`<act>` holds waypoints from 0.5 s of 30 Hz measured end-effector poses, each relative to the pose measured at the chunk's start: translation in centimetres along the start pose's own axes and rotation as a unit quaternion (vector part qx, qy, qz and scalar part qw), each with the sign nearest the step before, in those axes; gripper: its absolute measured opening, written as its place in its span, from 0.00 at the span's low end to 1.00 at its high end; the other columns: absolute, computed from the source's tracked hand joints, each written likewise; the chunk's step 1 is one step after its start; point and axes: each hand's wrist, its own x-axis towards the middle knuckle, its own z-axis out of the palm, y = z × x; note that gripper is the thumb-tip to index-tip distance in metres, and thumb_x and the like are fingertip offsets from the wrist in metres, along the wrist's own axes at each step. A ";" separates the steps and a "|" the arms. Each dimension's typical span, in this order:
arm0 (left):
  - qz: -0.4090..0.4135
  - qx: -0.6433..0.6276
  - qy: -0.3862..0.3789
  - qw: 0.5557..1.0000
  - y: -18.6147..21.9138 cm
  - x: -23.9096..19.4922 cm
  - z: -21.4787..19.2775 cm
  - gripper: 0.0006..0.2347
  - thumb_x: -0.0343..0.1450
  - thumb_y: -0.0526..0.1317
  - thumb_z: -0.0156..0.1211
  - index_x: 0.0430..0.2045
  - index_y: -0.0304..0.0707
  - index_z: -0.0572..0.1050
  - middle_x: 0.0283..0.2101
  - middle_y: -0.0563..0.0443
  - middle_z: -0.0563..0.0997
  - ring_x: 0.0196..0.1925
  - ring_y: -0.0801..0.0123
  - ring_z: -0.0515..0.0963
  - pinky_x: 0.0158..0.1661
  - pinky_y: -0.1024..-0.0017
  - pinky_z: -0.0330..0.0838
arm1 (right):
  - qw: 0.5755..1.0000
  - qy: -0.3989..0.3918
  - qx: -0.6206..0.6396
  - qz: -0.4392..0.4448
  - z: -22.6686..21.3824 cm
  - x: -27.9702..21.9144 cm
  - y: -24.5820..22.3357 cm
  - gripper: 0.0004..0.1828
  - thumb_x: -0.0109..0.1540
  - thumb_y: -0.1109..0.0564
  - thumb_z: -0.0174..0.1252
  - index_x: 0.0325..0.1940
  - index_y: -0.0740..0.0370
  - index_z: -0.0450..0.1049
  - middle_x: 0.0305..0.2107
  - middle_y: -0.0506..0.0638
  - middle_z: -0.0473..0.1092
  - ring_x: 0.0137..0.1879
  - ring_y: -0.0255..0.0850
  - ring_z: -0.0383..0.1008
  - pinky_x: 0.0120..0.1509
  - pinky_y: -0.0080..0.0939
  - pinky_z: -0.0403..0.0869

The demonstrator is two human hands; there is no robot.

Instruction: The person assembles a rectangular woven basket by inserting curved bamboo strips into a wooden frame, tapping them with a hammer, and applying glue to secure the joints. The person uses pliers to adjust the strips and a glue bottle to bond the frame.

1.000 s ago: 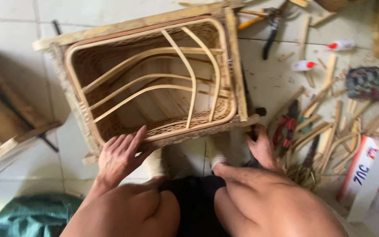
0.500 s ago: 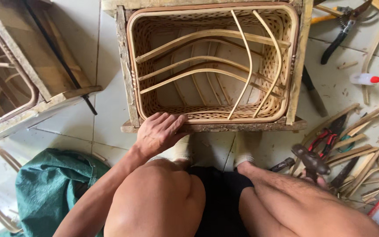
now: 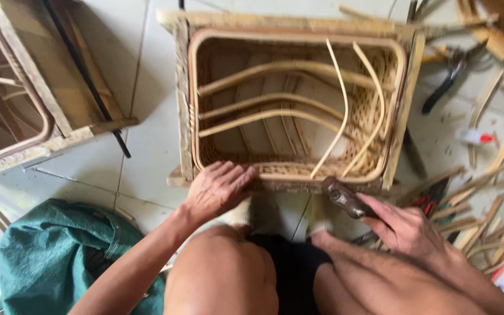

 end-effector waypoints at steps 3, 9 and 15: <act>0.011 -0.020 0.061 0.998 -1.8 2.1 -1.8 0.26 0.66 0.47 0.71 0.55 0.33 0.73 0.45 0.45 0.80 0.45 0.57 0.78 0.51 0.59 0.73 | 0.998 0.056 0.007 0.003 -1.8 5.0 -1.5 0.19 0.61 0.58 0.62 0.52 0.75 0.72 0.35 0.62 0.79 0.23 0.41 0.76 0.26 0.40 0.75; -0.220 0.114 0.254 0.935 -11.4 8.0 -3.9 0.42 0.72 0.44 0.74 0.74 0.31 0.47 0.72 0.27 0.59 0.70 0.34 0.68 0.67 0.50 0.67 | 0.979 0.095 0.082 0.160 -5.1 18.7 -1.8 0.12 0.74 0.56 0.50 0.44 0.68 0.70 0.22 0.50 0.72 0.25 0.37 0.74 0.28 0.39 0.72; -0.334 -0.065 0.242 0.909 -13.1 6.8 -1.4 0.45 0.70 0.33 0.65 0.75 0.32 0.34 0.71 0.20 0.62 0.62 0.33 0.75 0.57 0.55 0.77 | 0.986 0.074 0.052 0.141 -4.2 29.2 -2.6 0.12 0.76 0.54 0.50 0.50 0.66 0.73 0.23 0.52 0.72 0.27 0.40 0.74 0.31 0.42 0.70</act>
